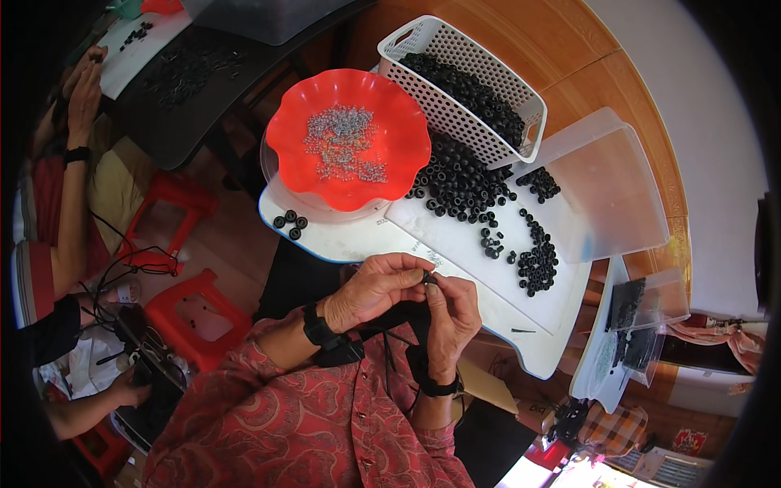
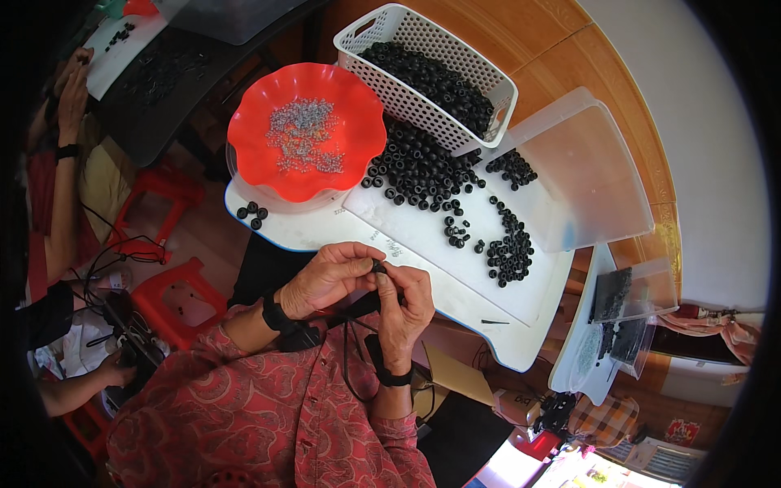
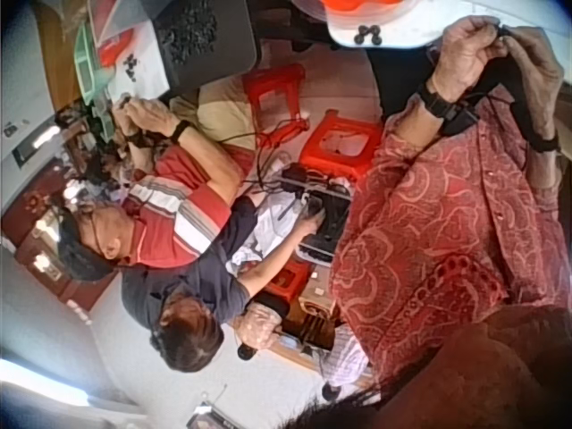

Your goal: Assembling small black plastic circular parts with silver metal components at a workbench.

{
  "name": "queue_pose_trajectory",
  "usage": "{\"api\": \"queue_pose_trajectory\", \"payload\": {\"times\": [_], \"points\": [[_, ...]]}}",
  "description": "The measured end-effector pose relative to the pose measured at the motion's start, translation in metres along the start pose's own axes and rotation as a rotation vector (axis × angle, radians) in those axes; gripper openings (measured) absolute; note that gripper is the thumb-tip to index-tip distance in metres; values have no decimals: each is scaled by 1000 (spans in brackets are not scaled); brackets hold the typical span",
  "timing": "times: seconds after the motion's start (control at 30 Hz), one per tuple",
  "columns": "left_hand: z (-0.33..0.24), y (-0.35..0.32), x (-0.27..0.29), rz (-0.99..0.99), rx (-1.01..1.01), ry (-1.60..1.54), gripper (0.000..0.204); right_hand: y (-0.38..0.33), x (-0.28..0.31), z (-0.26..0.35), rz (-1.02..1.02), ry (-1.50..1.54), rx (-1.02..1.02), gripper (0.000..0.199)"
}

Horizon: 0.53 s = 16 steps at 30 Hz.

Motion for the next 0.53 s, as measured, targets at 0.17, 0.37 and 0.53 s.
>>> {"api": "queue_pose_trajectory", "payload": {"times": [0.17,0.37,0.53], "points": [[1,0,-1,23,-14,2,24,-1,1,-2,2,-17,19,17],[0,-1,-1,23,-8,22,27,1,0,9,20,-115,84,17],[-2,-2,-4,29,-28,58,30,1,2,9,31,-147,134,17]]}}
Point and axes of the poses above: each hand's wrist, its own y-axis towards the middle knuckle, its own x-axis out of the back of the hand, z = x × y, the point moved 8 cm from there along y, towards the middle knuckle, and after that the axes turned 9 degrees about x, right-handed, at the moved point
